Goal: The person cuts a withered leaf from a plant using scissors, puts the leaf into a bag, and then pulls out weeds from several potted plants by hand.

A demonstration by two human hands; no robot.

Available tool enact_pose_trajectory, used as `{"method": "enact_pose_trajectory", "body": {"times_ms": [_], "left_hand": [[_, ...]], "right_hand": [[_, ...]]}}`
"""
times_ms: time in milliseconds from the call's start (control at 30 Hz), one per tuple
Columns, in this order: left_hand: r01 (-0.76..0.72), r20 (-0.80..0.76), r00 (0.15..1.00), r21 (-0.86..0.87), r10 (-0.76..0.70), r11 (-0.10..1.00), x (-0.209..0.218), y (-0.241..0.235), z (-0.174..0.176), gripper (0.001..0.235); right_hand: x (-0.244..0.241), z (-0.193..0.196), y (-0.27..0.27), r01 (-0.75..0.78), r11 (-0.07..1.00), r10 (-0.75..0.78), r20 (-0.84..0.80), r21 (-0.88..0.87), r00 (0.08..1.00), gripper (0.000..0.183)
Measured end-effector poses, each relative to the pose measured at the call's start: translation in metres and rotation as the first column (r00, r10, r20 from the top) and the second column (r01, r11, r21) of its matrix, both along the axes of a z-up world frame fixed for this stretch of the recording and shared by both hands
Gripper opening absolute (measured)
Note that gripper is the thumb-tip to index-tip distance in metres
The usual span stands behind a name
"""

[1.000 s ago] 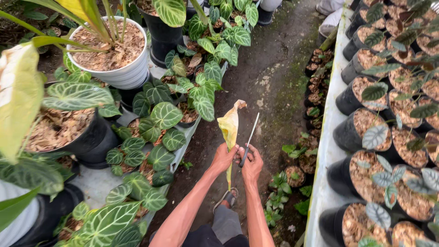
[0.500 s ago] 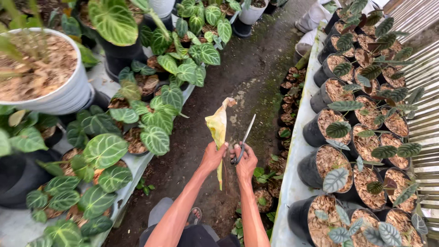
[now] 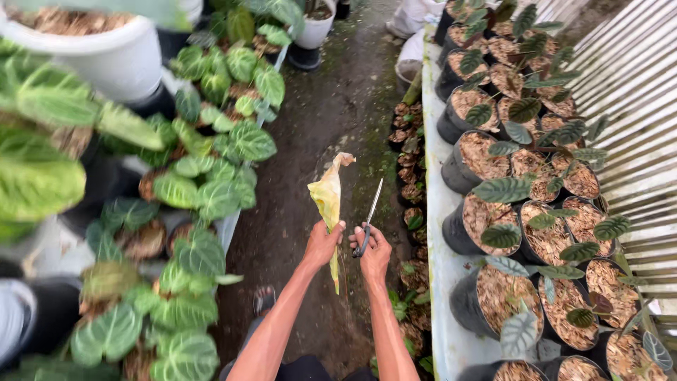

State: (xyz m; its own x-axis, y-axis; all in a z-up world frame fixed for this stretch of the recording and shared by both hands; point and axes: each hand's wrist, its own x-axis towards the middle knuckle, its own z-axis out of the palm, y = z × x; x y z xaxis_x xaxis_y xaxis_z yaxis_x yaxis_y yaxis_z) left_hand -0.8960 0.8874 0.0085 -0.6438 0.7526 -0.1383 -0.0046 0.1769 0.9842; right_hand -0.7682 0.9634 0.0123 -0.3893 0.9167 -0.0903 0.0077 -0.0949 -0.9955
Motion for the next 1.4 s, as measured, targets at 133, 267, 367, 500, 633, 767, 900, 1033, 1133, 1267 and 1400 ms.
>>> {"method": "enact_pose_trajectory", "body": {"times_ms": [133,267,367,500,633,767,900,1033,1133,1267,1400], "left_hand": [[0.100,-0.033,0.995,0.028,-0.099,0.995,-0.072,0.063,0.030,0.037],[0.128,-0.054,0.990,-0.014,-0.129,0.992,-0.116,0.095,0.035,0.040],[0.127,-0.032,0.991,0.008,-0.127,0.992,-0.146,0.127,0.036,0.037],[0.118,0.010,0.993,0.004,-0.118,0.993,-0.178,0.163,0.023,0.035],[0.095,0.033,0.995,-0.039,-0.094,0.995,-0.214,0.209,0.019,0.036],[0.045,-0.021,0.999,-0.033,-0.045,0.998,-0.251,0.277,0.004,0.034],[-0.002,0.038,0.999,0.024,0.001,1.000,-0.282,0.351,-0.005,0.031],[-0.040,0.018,0.999,0.018,0.040,0.999,-0.300,0.404,-0.008,0.033],[-0.034,0.014,0.999,0.018,0.033,0.999,-0.327,0.441,-0.007,0.036],[-0.021,0.029,0.999,-0.066,0.023,0.998,-0.349,0.489,-0.006,0.038],[0.041,0.064,0.997,0.085,-0.047,0.995,-0.382,0.558,-0.016,0.031]], "right_hand": [[-0.066,0.032,0.062,0.002,1.000,-0.001,-0.024,0.031,1.000,0.048],[-0.105,0.040,0.086,0.015,0.999,-0.017,0.056,0.049,0.998,0.052],[-0.145,0.043,0.129,0.026,0.997,-0.030,0.063,0.066,0.998,0.051],[-0.178,0.037,0.188,0.001,0.996,-0.006,0.057,0.084,0.998,0.049],[-0.215,0.032,0.251,-0.012,0.997,0.013,-0.014,0.071,1.000,0.048],[-0.256,0.010,0.304,-0.047,0.999,0.046,-0.092,-0.012,0.995,0.046],[-0.295,0.013,0.368,-0.139,0.990,0.139,-0.008,-0.028,0.990,0.047],[-0.320,0.035,0.424,-0.156,0.987,0.157,0.032,-0.025,0.987,0.047],[-0.348,0.045,0.463,-0.170,0.985,0.171,0.025,-0.037,0.985,0.048],[-0.369,0.033,0.502,-0.159,0.985,0.163,0.063,-0.059,0.985,0.050],[-0.395,0.004,0.561,-0.120,0.989,0.122,0.024,-0.087,0.992,0.051]]}}
